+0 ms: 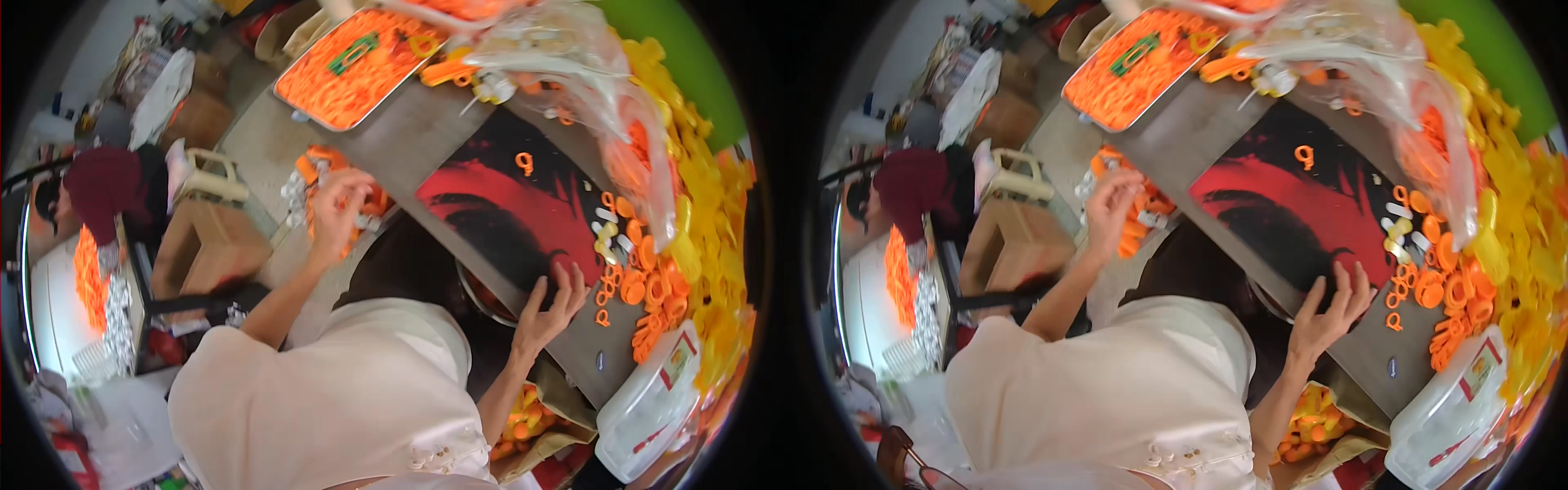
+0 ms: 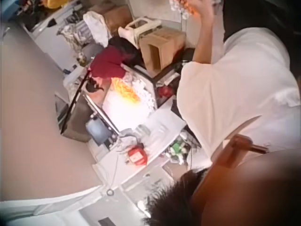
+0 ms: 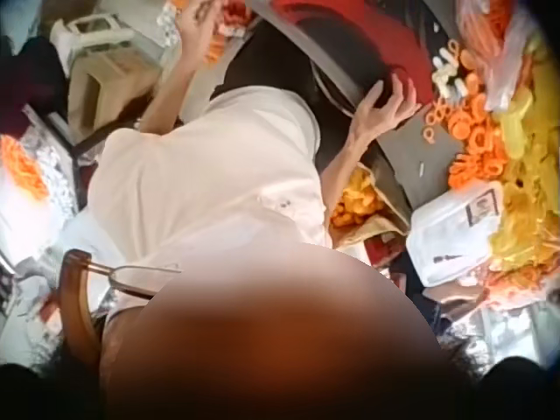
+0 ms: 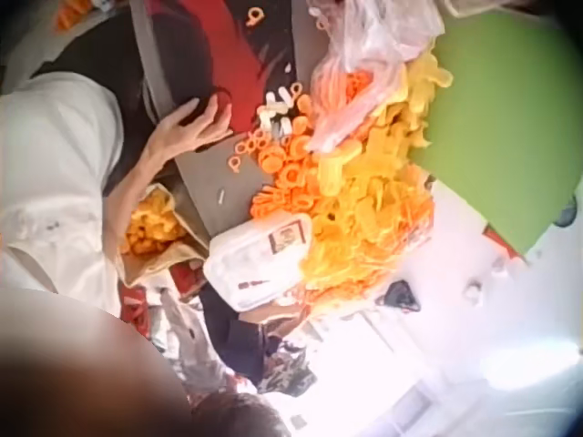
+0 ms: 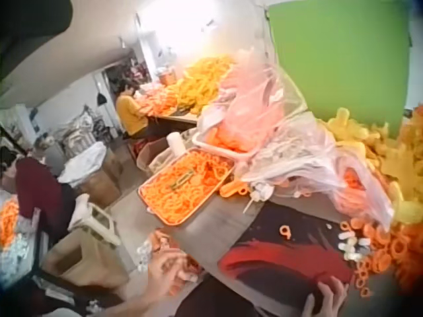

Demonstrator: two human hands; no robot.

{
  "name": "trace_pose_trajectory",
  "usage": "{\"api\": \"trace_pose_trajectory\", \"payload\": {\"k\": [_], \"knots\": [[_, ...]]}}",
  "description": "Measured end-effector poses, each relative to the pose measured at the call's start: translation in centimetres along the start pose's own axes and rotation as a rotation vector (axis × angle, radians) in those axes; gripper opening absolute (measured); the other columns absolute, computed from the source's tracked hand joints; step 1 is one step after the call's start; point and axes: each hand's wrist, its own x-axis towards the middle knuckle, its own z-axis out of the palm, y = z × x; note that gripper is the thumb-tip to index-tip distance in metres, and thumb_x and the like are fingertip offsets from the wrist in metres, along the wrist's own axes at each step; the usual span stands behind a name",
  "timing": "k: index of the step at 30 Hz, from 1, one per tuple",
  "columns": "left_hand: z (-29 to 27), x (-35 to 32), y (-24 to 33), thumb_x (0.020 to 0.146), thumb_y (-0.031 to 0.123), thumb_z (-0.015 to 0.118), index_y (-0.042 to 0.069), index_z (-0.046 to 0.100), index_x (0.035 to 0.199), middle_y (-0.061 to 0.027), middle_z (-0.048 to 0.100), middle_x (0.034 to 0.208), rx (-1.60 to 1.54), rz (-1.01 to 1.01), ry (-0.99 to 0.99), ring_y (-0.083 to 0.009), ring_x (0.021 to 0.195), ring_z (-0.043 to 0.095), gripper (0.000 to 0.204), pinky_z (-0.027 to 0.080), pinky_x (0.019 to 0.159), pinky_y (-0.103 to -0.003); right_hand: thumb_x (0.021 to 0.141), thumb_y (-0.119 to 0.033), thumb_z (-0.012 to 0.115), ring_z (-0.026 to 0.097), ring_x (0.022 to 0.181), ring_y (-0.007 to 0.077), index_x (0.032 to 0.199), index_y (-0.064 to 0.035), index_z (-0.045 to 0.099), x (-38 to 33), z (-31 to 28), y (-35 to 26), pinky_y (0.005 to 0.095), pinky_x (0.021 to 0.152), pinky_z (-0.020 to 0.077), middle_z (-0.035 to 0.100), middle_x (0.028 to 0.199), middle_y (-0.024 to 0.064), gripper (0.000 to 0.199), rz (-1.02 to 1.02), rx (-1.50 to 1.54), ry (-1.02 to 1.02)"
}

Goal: Assembling a plastic toy gun by fitting various yellow and orange components together on a workbench.

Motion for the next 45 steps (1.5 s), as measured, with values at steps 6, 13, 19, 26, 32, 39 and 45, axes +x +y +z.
{"api": "trace_pose_trajectory", "payload": {"k": [6,13,19,26,32,39,45], "knots": [[-2.8,-0.7,-5.2,0.092,0.002,0.057,0.002,0.061,0.105,-0.0044,0.059,0.106,-0.327,-0.572,0.534,-0.0113,0.097,0.057,0.014,0.047,0.086,-0.026,0.087,-0.004,0.062,0.051,0.121,0.032,0.11,-0.0035,0.064,0.7,-0.4,0.6,0.0504,0.114,0.0246,0.058,0.124,0.0133,0.023,0.022,-0.071,-0.033],[4.0,4.4,0.3,0.083,-0.007,0.058,0.004,0.063,0.099,-0.0103,0.057,0.105,0.158,0.319,-0.012,-0.0225,0.1,0.055,0.02,0.045,0.088,-0.031,0.084,-0.004,0.063,0.052,0.119,0.0321,0.105,-0.0038,0.064,0.3,0.4,0.1,0.0514,0.114,0.0235,0.057,0.122,0.0138,0.021,0.037,-0.091,-0.055],[12.9,15.8,-0.2,0.079,-0.002,0.057,-0.004,0.051,0.121,-0.0228,0.051,0.117,0.584,0.65,-0.138,-0.0384,0.113,0.051,0.043,0.042,0.098,-0.047,0.083,-0.003,0.063,0.052,0.117,0.0319,0.103,-0.0044,0.065,0.4,0.1,-0.2,0.0514,0.114,0.0241,0.058,0.12,0.0133,0.02,0.068,-0.112,0.001],[14.8,21.0,-4.6,0.084,0.001,0.048,-0.004,0.053,0.117,-0.025,0.055,0.109,0.857,0.559,-0.219,-0.0432,0.094,0.057,0.034,0.047,0.083,-0.05,0.08,0.001,0.064,0.055,0.112,0.0312,0.096,-0.0047,0.066,0.8,1.2,0.0,0.0542,0.112,0.0277,0.058,0.113,0.0125,0.017,0.043,-0.034,0.058],[12.8,17.2,-5.6,0.084,-0.003,0.056,0.001,0.044,0.138,-0.0222,0.042,0.123,0.588,0.561,-0.261,-0.0379,0.117,0.045,0.055,0.039,0.101,-0.041,0.076,0.002,0.066,0.054,0.107,0.0339,0.094,-0.0044,0.065,0.7,0.8,0.0,0.0552,0.108,0.033,0.058,0.111,0.0114,0.019,0.009,-0.004,0.076],[9.1,8.8,0.5,0.089,-0.005,0.051,0.005,0.041,0.142,-0.0178,0.037,0.126,0.434,0.371,-0.415,-0.0334,0.114,0.047,0.055,0.041,0.098,-0.039,0.078,0.003,0.066,0.057,0.106,0.0319,0.095,-0.0043,0.065,0.1,0.1,0.4,0.0545,0.107,0.0345,0.06,0.11,0.011,0.019,0.005,0.116,0.114],[12.3,3.1,4.8,0.083,-0.01,0.048,0.003,0.044,0.139,-0.0186,0.037,0.129,0.331,0.317,-0.666,-0.0347,0.119,0.046,0.057,0.04,0.101,-0.038,0.081,0.004,0.064,0.059,0.105,0.0299,0.098,-0.0039,0.066,0.9,-1.8,0.8,0.0502,0.107,0.0363,0.062,0.106,0.0102,0.019,0.056,0.316,0.082]]}}
